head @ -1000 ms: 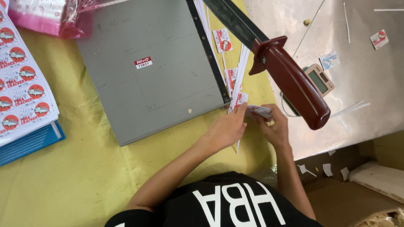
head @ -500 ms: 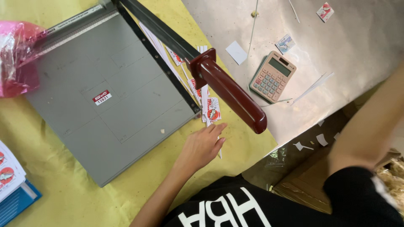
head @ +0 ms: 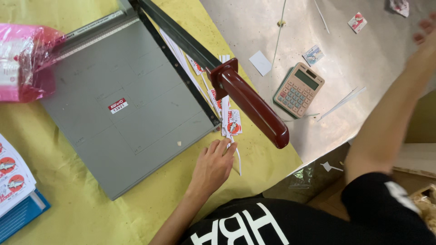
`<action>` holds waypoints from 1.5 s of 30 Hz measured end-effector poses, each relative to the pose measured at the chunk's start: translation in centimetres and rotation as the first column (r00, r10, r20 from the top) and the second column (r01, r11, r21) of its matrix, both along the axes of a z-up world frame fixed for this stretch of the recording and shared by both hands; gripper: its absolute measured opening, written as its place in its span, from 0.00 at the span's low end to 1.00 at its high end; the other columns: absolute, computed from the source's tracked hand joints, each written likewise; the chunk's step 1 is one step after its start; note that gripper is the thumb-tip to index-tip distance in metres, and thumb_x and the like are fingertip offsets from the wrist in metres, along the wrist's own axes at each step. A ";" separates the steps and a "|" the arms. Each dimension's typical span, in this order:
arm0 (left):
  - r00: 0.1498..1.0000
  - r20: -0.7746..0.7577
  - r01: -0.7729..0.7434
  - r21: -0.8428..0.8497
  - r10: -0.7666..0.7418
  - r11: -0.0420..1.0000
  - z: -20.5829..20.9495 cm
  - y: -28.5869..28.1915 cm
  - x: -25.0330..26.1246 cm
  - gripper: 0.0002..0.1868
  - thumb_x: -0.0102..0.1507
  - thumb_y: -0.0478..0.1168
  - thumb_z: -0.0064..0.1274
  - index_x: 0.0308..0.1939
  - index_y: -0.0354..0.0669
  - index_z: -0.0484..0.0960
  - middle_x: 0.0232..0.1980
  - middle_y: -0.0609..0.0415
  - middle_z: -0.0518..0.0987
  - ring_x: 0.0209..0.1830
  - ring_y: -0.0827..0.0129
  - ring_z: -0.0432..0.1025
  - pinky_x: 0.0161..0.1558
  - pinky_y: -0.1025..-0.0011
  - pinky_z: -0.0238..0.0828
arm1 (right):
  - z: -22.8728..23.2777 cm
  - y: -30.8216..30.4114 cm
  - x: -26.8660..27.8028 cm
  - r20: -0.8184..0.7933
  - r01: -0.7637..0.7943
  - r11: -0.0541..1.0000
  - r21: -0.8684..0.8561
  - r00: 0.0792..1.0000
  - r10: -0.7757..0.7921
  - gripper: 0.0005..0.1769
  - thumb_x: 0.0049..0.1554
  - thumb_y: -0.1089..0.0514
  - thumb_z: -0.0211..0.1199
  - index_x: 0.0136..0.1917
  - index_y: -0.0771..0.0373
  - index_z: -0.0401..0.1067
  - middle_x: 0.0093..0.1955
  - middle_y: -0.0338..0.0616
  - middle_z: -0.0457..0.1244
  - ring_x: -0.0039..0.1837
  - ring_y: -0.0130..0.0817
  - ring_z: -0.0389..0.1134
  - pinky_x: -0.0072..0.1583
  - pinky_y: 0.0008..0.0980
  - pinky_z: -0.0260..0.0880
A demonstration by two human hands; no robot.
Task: The person uses a knife to cut a sheet of printed stickers into smaller pieces on a grey cutting board. They repeatedly slice the paper and gather the cut pieces.
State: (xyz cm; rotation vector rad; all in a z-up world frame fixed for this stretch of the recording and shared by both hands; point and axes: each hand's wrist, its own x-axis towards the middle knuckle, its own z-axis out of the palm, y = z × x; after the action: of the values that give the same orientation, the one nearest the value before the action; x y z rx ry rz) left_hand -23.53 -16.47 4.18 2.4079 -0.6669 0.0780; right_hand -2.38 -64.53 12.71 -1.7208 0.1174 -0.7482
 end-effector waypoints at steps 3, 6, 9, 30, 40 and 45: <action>0.997 0.073 0.013 0.156 -0.025 0.988 -0.7 0.2 -0.2 0.22 0.62 0.40 0.55 0.59 0.36 0.78 0.58 0.51 0.75 0.59 0.61 0.68 0.45 0.62 0.67 | -1.5 4.1 -2.7 0.023 -0.094 0.995 -0.028 0.995 0.094 0.13 0.77 0.51 0.59 0.59 0.62 0.65 0.44 0.39 0.61 0.43 0.30 0.65 0.43 0.28 0.63; 0.999 0.048 0.015 0.178 -0.024 0.984 -1.2 0.7 -0.7 0.25 0.60 0.41 0.55 0.61 0.34 0.76 0.59 0.51 0.74 0.61 0.61 0.66 0.46 0.62 0.67 | -6.6 13.2 -9.3 -0.378 -0.377 0.925 0.051 0.850 0.368 0.25 0.74 0.47 0.36 0.56 0.60 0.73 0.49 0.41 0.70 0.47 0.27 0.72 0.55 0.26 0.77; 0.999 0.050 0.003 0.194 -0.013 0.981 -1.7 0.4 -1.0 0.27 0.59 0.41 0.56 0.61 0.33 0.75 0.61 0.49 0.72 0.63 0.59 0.65 0.46 0.62 0.67 | -9.3 21.1 -13.1 -0.566 -0.686 0.669 -0.286 0.684 0.460 0.22 0.56 0.48 0.67 0.60 0.60 0.74 0.51 0.40 0.71 0.48 0.32 0.71 0.52 0.37 0.75; 0.995 0.043 0.077 0.291 -0.093 0.954 -3.2 0.0 -1.7 0.26 0.64 0.41 0.49 0.65 0.33 0.74 0.67 0.48 0.71 0.64 0.58 0.66 0.51 0.59 0.69 | -8.7 20.4 -7.9 -0.356 -0.272 0.722 0.636 0.727 0.587 0.26 0.62 0.53 0.58 0.67 0.72 0.60 0.48 0.52 0.69 0.45 0.35 0.75 0.45 0.31 0.79; 0.948 0.031 0.313 0.062 -0.315 0.948 -1.5 0.5 0.3 0.14 0.62 0.36 0.52 0.51 0.42 0.83 0.39 0.50 0.82 0.42 0.59 0.76 0.51 0.53 0.68 | -6.1 23.8 -5.6 -0.307 -0.544 0.838 0.045 0.790 0.530 0.41 0.61 0.61 0.74 0.76 0.66 0.50 0.59 0.57 0.69 0.56 0.32 0.75 0.55 0.30 0.79; 0.948 0.315 -0.161 0.369 0.040 0.915 -2.0 1.5 14.4 0.13 0.63 0.37 0.58 0.52 0.44 0.80 0.48 0.54 0.79 0.49 0.63 0.73 0.51 0.59 0.67 | -8.7 24.9 -6.3 -0.269 -0.576 0.816 0.035 0.781 0.563 0.36 0.59 0.62 0.73 0.74 0.64 0.58 0.59 0.52 0.68 0.57 0.32 0.71 0.58 0.30 0.75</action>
State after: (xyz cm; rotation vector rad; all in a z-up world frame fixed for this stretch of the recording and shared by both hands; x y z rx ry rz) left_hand -9.10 -14.96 2.15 2.8516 -0.7493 0.3996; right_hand -8.63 -39.65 4.00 -1.7649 -0.2385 -0.0615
